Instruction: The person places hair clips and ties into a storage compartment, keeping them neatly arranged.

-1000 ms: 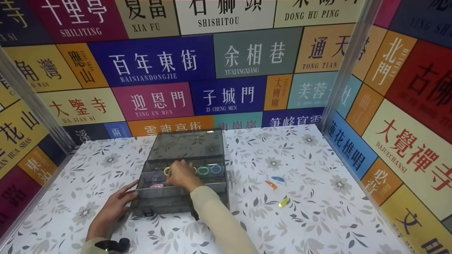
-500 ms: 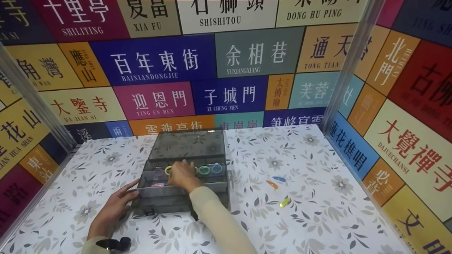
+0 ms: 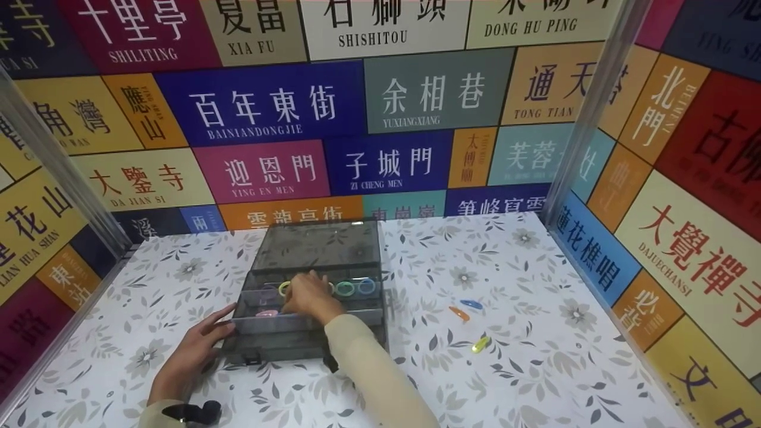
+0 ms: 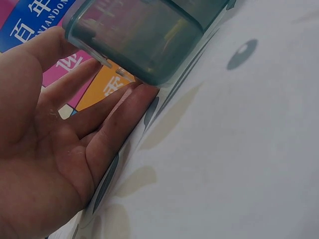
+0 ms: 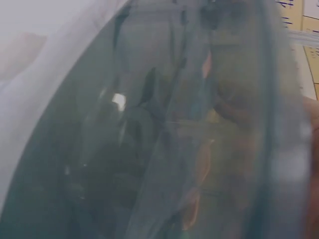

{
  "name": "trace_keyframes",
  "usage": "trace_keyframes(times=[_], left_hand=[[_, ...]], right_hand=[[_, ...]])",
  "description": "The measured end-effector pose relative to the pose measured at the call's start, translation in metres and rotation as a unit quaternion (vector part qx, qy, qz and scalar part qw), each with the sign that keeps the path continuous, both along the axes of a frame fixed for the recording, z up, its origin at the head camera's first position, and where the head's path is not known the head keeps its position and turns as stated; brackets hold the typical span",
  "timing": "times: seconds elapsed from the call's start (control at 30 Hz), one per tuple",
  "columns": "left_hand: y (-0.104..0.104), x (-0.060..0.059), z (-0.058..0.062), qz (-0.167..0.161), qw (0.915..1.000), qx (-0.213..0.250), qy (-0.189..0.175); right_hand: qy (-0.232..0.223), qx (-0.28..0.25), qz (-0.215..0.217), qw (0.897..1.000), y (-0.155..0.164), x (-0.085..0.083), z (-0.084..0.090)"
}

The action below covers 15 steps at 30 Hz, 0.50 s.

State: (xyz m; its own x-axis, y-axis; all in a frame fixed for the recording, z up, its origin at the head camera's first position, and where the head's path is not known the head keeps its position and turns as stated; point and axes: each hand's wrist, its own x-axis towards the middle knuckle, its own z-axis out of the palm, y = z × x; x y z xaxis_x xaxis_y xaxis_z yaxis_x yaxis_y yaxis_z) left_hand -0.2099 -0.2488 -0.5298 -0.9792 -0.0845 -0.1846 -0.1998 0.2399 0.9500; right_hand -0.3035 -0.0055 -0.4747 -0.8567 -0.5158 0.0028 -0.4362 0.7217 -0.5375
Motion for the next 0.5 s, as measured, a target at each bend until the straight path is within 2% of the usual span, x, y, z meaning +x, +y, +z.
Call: trace_keyframes(times=[0.27, 0.5], left_hand=[[-0.001, 0.000, 0.000, 0.003, 1.0000, -0.003, 0.003], [0.002, -0.001, 0.001, 0.006, 0.9999, -0.004, -0.007]], right_hand=[[-0.015, -0.043, 0.025, 0.999, 0.017, 0.003, 0.018], [-0.005, -0.087, 0.053, 0.995, 0.039, 0.016, 0.035]])
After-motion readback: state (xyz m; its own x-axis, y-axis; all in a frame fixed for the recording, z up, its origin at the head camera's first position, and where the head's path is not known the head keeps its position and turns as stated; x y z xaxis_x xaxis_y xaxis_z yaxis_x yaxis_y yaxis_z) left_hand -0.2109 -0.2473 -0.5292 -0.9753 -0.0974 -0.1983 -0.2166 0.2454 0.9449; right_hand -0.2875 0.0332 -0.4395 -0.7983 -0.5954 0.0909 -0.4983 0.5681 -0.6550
